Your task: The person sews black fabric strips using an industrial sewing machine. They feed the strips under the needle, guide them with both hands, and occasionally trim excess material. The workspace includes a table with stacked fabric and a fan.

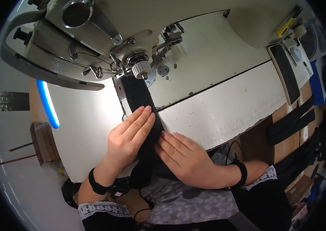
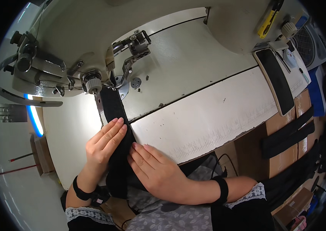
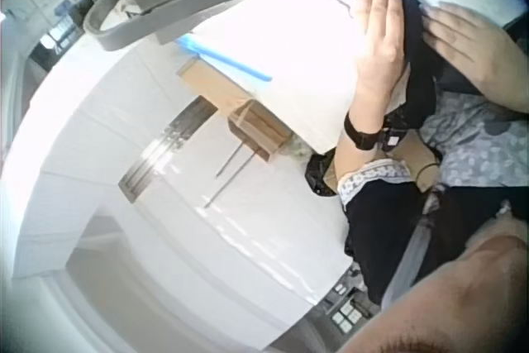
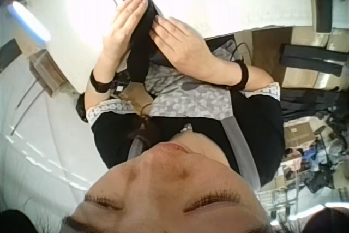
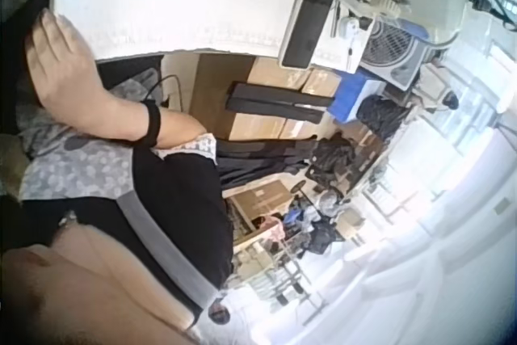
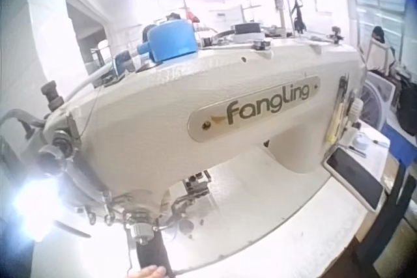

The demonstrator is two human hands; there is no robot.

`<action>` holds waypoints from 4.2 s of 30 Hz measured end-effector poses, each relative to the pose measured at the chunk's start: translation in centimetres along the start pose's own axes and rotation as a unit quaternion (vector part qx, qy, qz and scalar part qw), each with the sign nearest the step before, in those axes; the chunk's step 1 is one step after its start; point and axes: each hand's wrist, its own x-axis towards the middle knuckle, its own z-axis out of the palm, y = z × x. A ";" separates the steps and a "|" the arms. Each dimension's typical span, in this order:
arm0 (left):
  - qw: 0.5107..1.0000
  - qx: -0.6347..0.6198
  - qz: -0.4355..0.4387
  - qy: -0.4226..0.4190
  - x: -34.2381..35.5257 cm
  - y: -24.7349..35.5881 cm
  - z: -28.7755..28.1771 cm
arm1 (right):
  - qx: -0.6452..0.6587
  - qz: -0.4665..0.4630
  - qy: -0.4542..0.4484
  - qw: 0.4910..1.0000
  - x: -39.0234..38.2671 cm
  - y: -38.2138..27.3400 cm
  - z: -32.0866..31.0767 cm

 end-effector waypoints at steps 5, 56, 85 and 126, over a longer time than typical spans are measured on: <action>0.999 0.024 -0.006 -0.036 -0.1 0.6 -0.8 | 0.005 -0.003 -0.042 0.999 0.2 -0.1 -0.4; 0.675 -0.610 -0.402 0.107 1.2 -5.0 1.7 | 0.064 -0.139 0.098 0.983 7.4 0.0 1.5; 0.999 0.024 -0.034 0.024 1.0 -2.3 0.3 | -0.007 -0.027 -0.095 0.995 3.3 1.9 -0.8; 0.995 0.067 0.070 0.003 1.8 0.2 1.2 | 0.517 0.377 -0.132 0.757 10.4 13.2 -3.2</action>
